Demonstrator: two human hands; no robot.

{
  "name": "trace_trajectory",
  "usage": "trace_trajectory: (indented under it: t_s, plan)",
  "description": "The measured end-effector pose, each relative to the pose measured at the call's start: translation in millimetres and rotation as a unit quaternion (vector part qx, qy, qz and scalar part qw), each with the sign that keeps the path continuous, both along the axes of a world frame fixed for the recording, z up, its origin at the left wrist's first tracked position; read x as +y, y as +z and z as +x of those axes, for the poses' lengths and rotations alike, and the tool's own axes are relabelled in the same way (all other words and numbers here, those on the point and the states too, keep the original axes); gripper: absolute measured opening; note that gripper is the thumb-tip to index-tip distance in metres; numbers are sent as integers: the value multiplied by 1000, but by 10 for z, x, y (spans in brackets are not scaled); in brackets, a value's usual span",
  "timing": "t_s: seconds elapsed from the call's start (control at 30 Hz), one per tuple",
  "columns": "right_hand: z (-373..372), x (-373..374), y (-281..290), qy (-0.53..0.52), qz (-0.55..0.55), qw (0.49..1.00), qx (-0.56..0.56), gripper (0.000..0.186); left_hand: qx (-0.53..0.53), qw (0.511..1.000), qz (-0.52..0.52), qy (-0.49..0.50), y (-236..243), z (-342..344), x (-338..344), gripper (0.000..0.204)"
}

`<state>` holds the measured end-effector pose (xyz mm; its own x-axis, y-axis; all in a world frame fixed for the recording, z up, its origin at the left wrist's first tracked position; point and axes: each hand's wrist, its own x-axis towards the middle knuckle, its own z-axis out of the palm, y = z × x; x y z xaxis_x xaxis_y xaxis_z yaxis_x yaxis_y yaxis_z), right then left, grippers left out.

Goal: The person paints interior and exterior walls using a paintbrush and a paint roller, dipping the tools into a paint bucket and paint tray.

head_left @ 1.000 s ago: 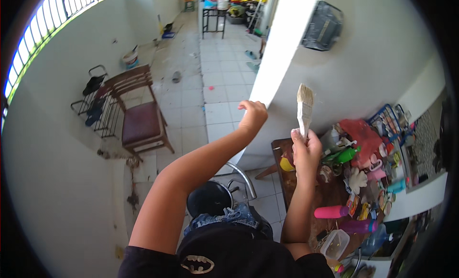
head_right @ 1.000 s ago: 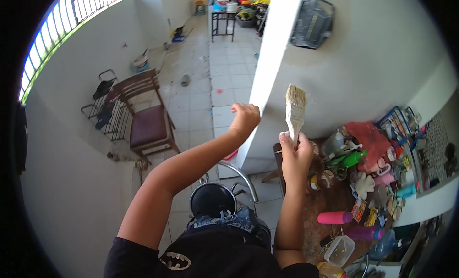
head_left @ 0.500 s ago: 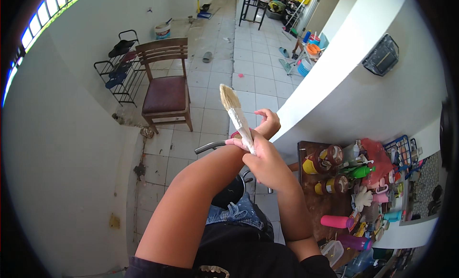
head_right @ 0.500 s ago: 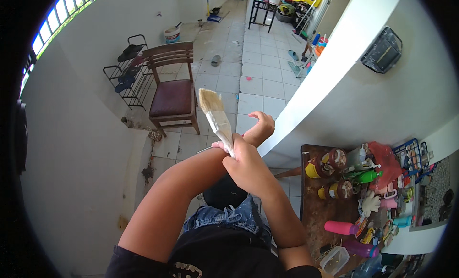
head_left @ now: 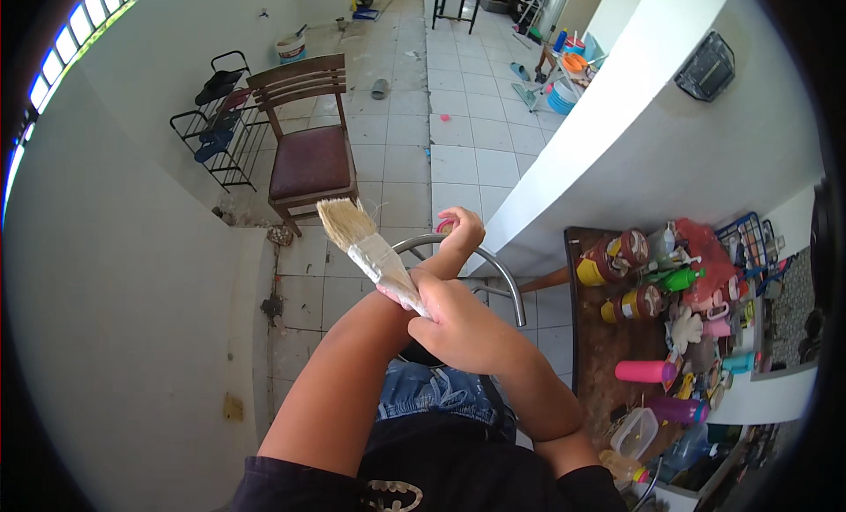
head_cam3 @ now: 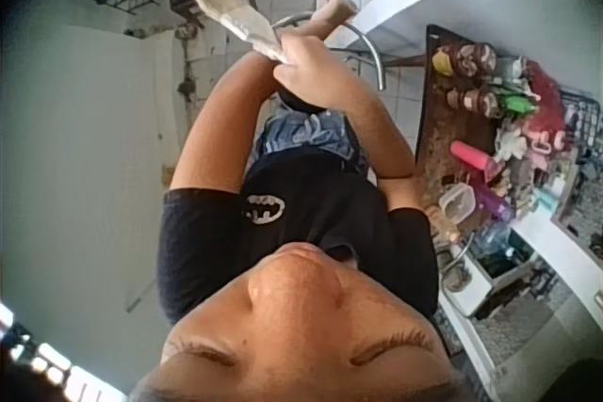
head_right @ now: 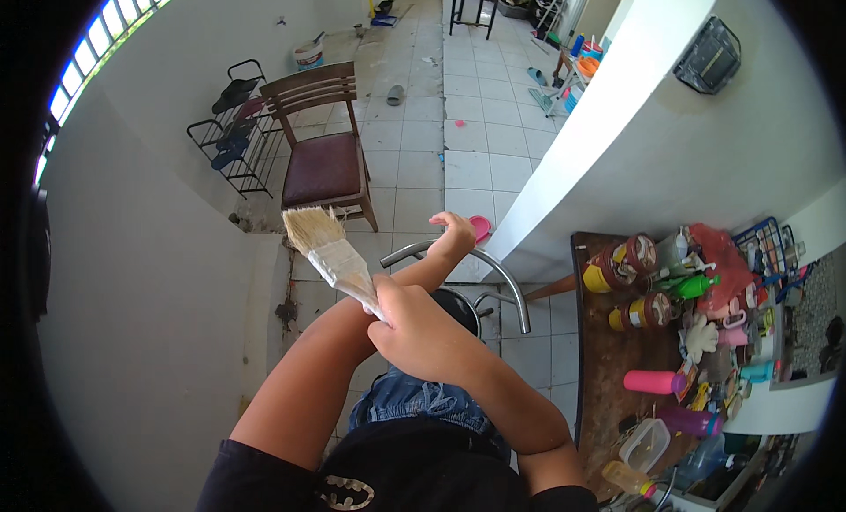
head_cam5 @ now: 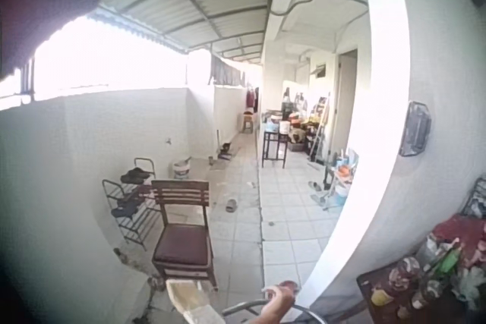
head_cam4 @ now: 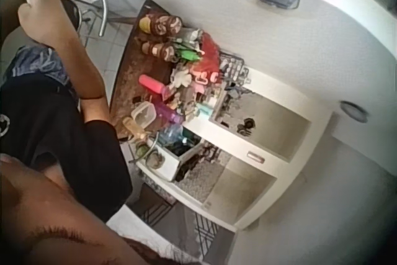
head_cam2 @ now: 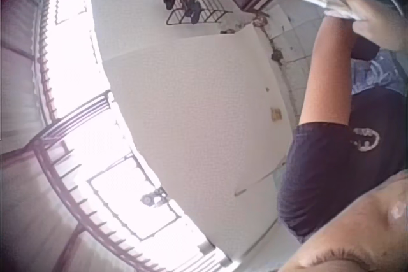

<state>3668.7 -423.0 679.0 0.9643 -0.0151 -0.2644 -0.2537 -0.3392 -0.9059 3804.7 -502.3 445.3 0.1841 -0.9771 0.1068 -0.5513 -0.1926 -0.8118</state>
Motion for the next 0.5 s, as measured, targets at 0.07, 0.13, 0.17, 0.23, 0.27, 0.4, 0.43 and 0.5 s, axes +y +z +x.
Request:
trace_trajectory:
  t_s: [0.07,0.13,0.17,0.23,0.27,0.4,0.43,0.5]
  plan:
    - [-117,45,-108,-17,-25,999,-18,31,13,1000,18,-15,-71,-96,60,10]
    - [-259,52,-226,-31,-49,998,-36,30,21,999,38,6,-118,-190,106,10]
    - [-336,35,-276,-47,-34,998,-35,31,21,999,40,5,-137,-267,135,10]
    - [-505,28,-323,-69,-18,997,-34,33,34,999,-3,-6,-128,-469,154,26]
    - [-594,33,-339,-89,-15,995,-43,34,34,999,0,-11,-96,-552,139,26]
    - [-894,53,-291,-136,-6,990,-23,35,26,998,25,-45,94,-872,130,27]
    - [-968,47,-300,-139,-5,990,-22,35,43,997,13,-55,124,-930,127,27]
    - [-1135,23,-315,-140,5,989,-38,38,60,995,-16,-74,141,-1050,121,26]
